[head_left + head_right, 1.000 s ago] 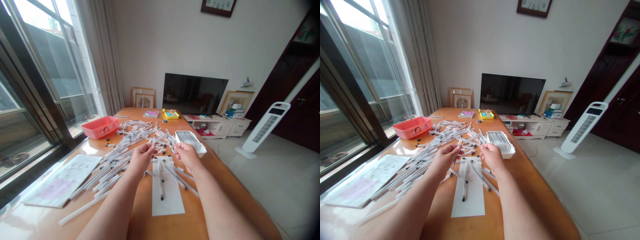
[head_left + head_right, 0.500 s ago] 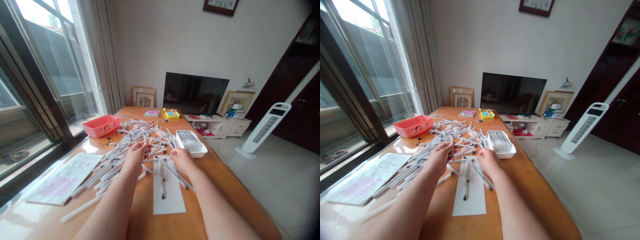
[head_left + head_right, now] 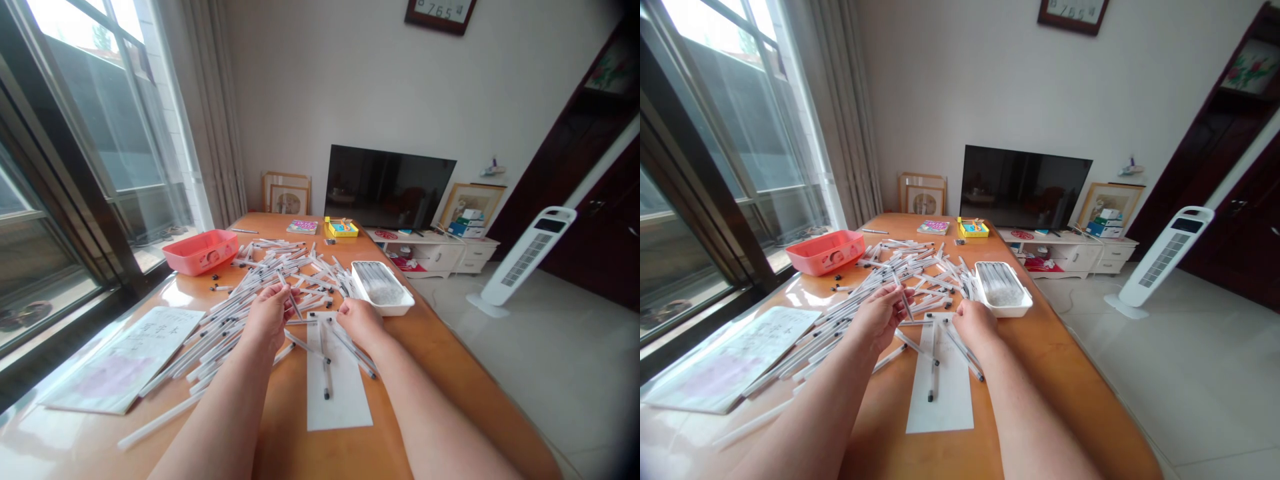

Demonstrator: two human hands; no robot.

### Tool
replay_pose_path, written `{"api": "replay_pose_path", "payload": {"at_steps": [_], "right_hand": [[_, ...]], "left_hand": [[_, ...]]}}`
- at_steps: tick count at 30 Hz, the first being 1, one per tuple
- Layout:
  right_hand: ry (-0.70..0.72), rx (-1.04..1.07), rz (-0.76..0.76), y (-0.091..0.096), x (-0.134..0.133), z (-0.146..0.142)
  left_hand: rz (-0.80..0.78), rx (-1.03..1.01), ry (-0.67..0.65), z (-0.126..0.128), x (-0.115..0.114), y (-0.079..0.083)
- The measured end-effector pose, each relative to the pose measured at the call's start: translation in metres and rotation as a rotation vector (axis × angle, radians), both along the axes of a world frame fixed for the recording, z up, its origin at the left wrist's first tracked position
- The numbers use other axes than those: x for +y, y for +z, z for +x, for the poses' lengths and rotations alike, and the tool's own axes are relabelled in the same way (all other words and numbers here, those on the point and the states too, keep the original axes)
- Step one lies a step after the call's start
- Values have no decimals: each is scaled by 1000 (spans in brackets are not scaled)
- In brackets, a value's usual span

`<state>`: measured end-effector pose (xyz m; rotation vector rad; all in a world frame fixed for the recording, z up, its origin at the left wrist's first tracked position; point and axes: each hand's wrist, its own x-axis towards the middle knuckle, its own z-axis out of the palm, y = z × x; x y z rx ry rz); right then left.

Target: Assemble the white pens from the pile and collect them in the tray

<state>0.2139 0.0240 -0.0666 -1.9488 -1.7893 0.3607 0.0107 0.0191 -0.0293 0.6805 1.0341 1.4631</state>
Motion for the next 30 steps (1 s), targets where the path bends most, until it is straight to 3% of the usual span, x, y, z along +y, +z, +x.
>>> {"api": "replay_pose_path", "payload": {"at_steps": [4,8,13,21,30], "right_hand": [[59,110,101,-1,-2,1],[160,383,193,0,-5,-2],[288,670,106,12,-17,-12],[366,713,43,23,-28,-24],[361,766,24,30,-35,-32]], "left_hand": [[3,-31,27,-1,2,0],[23,-73,73,-1,2,1],[60,-131,119,0,1,4],[80,-162,115,3,0,7],[112,-171,45,10,0,-1]]}}
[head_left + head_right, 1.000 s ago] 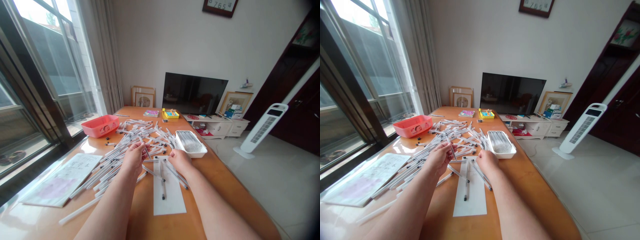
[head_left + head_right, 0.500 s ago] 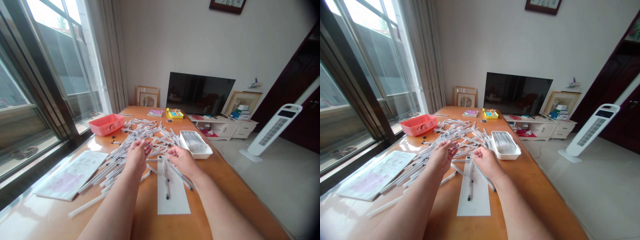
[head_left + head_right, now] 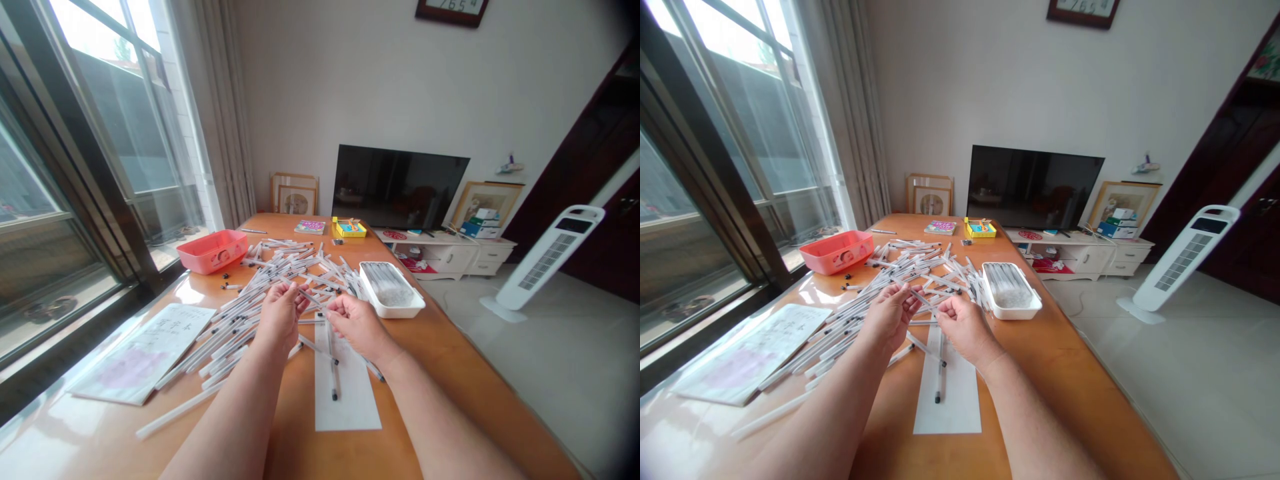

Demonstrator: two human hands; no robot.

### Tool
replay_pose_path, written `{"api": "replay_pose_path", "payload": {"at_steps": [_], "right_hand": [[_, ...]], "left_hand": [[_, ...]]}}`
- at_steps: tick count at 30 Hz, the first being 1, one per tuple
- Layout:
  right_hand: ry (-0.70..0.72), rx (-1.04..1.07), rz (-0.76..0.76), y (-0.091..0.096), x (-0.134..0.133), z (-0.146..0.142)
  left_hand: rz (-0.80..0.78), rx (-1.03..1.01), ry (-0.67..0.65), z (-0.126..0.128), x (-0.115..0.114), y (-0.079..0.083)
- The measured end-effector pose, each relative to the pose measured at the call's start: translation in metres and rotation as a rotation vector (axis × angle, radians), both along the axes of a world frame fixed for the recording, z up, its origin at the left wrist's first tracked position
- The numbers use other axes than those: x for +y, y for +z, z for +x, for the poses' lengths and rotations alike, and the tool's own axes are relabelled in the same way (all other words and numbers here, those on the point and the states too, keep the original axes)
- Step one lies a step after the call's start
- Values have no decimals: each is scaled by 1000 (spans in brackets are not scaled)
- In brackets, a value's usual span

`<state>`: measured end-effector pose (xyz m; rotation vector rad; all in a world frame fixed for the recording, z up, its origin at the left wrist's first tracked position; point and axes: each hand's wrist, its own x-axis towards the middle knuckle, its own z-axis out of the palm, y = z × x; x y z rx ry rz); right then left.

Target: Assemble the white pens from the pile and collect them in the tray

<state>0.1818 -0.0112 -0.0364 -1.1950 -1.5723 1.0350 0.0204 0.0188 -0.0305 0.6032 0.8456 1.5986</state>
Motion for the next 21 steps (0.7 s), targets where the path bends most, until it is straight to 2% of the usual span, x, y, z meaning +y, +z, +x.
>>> {"api": "replay_pose_path", "payload": {"at_steps": [8,15,21], "right_hand": [[-38,50,9,-6,4,0],[-55,67,53,-9,7,2],[-78,47,78,-9,7,2]], "left_hand": [[-8,6,-43,7,-4,-2],[-36,101,-89,8,-7,-2],[-14,86,-71,15,-7,-5]]}}
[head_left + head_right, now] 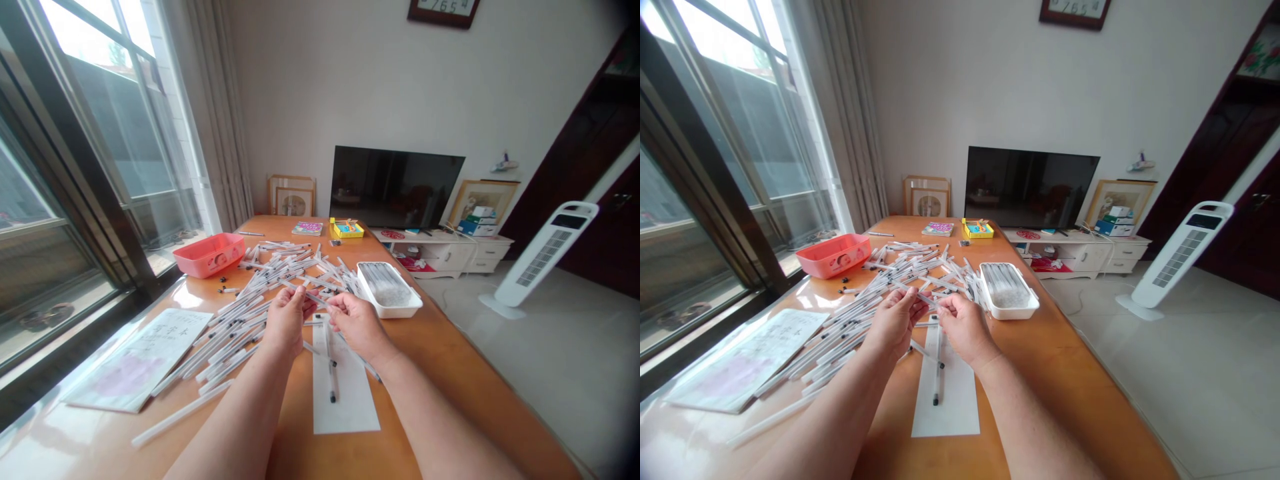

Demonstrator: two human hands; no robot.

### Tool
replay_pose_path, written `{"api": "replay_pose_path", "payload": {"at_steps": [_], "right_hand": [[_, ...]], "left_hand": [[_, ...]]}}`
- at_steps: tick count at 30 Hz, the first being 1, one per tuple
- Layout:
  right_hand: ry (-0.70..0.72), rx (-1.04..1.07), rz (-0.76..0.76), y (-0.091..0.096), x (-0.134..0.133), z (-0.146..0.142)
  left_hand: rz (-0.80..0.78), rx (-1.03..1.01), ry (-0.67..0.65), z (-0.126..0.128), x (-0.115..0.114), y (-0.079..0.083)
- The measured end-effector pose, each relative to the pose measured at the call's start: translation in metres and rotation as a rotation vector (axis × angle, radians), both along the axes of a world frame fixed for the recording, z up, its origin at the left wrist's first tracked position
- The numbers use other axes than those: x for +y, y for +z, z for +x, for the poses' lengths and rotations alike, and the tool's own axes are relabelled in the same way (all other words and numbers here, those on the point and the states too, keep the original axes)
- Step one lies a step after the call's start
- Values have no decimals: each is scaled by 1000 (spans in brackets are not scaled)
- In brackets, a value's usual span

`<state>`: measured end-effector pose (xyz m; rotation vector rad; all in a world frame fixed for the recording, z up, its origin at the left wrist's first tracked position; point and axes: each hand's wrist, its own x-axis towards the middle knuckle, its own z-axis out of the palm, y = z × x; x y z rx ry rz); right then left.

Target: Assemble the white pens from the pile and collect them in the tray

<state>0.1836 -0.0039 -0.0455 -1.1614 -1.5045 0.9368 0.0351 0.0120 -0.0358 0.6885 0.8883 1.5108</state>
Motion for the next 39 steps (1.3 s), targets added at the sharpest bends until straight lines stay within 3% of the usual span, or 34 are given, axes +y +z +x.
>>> {"api": "replay_pose_path", "payload": {"at_steps": [24,39], "right_hand": [[-21,17,66,11,-3,-1],[29,203,-128,15,-1,9]], "left_hand": [[54,-64,-14,11,-5,5],[-32,-87,16,2,-4,12]]}}
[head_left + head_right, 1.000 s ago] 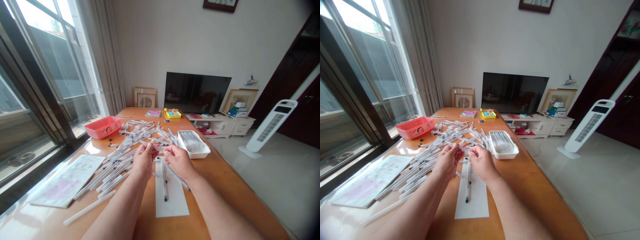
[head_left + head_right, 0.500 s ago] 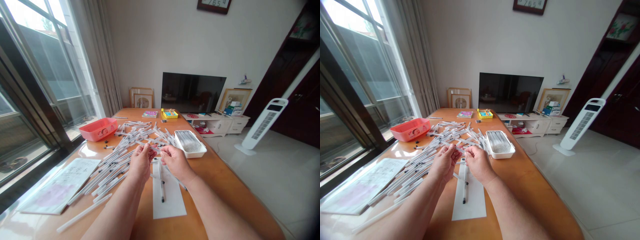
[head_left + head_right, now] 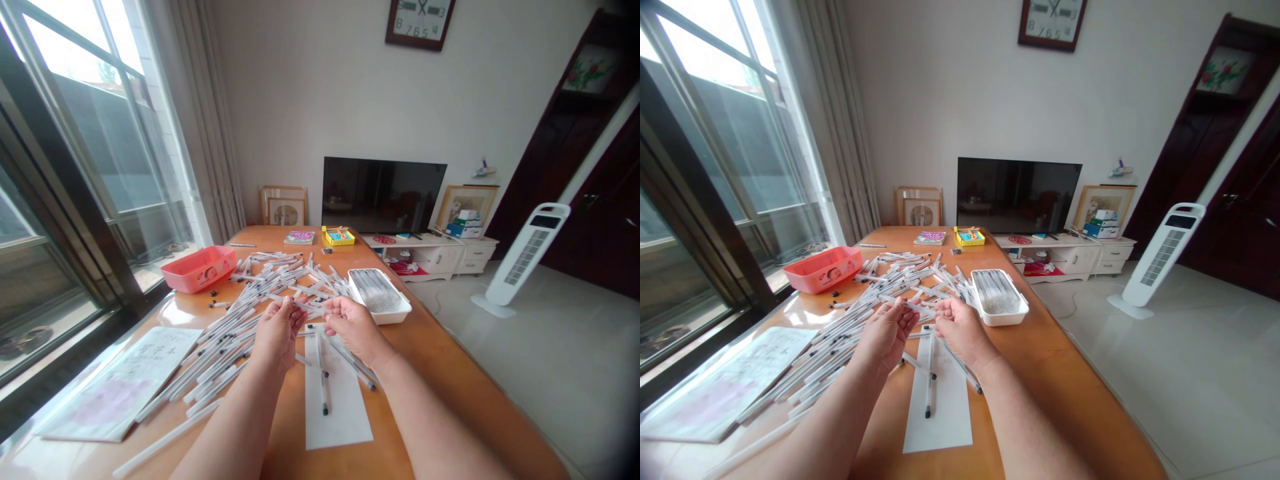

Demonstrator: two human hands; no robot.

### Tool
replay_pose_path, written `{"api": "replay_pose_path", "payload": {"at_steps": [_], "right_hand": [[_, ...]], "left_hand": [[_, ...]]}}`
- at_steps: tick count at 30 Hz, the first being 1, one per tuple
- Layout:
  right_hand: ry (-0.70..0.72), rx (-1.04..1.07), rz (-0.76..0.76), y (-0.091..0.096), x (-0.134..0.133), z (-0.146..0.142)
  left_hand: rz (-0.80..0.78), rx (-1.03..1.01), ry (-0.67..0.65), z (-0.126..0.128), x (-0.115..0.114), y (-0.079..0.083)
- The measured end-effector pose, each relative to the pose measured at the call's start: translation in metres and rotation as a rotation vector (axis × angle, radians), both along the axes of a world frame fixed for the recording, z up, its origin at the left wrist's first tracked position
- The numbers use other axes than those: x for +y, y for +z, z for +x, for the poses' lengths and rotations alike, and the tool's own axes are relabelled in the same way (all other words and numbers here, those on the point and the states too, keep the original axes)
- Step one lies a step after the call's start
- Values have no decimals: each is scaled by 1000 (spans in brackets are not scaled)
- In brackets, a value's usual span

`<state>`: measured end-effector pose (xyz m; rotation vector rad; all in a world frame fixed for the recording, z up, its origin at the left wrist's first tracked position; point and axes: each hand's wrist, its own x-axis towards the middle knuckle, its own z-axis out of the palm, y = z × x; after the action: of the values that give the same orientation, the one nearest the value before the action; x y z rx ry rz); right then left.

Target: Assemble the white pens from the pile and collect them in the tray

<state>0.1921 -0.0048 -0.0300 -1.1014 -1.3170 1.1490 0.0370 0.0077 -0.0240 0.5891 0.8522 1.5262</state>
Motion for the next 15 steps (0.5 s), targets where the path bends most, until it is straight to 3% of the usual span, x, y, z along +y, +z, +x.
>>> {"api": "replay_pose_path", "payload": {"at_steps": [15], "right_hand": [[-1,-62,22,-5,1,3]], "left_hand": [[2,-18,-32,-2,4,-3]]}}
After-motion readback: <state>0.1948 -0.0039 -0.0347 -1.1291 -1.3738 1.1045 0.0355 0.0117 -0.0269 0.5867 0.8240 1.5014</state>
